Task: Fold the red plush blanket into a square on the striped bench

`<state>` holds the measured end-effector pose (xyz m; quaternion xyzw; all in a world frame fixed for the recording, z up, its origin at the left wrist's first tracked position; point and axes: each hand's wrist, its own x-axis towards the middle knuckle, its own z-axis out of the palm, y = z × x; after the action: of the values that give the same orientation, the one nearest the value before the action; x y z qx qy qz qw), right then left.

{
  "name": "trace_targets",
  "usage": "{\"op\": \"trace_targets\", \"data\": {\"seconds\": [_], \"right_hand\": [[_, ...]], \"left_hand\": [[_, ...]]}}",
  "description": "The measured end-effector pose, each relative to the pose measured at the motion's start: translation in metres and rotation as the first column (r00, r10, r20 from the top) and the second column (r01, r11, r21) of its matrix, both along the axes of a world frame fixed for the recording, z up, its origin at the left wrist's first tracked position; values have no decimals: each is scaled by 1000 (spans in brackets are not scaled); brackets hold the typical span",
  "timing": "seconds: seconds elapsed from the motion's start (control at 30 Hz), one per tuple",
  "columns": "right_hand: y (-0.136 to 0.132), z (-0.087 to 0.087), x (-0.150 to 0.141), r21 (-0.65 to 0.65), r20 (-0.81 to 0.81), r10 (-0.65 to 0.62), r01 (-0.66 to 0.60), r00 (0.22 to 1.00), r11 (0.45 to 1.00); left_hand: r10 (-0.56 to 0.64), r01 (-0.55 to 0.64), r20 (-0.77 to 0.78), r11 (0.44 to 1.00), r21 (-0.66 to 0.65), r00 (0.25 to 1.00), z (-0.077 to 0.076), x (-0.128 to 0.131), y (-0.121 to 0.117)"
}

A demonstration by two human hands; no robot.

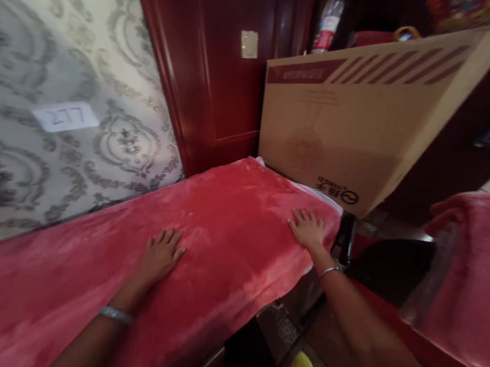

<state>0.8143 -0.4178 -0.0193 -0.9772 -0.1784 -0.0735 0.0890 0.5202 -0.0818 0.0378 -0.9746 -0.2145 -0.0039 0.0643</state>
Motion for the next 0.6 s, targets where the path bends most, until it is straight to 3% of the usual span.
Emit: {"op": "trace_targets", "data": {"seconds": [0.27,0.47,0.6], "right_hand": [[-8,-8,1,47,-22,31,-30,999,998],[-10,-4,-5,87,-90,54,-46,994,995],[-10,-8,-4,123,-100,64,-51,993,991]], "left_hand": [[319,-320,27,947,22,947,-6,-154,1],[613,-614,30,789,18,789,-5,-271,2],[748,-748,43,663,-17,662,-5,-319,1]]}}
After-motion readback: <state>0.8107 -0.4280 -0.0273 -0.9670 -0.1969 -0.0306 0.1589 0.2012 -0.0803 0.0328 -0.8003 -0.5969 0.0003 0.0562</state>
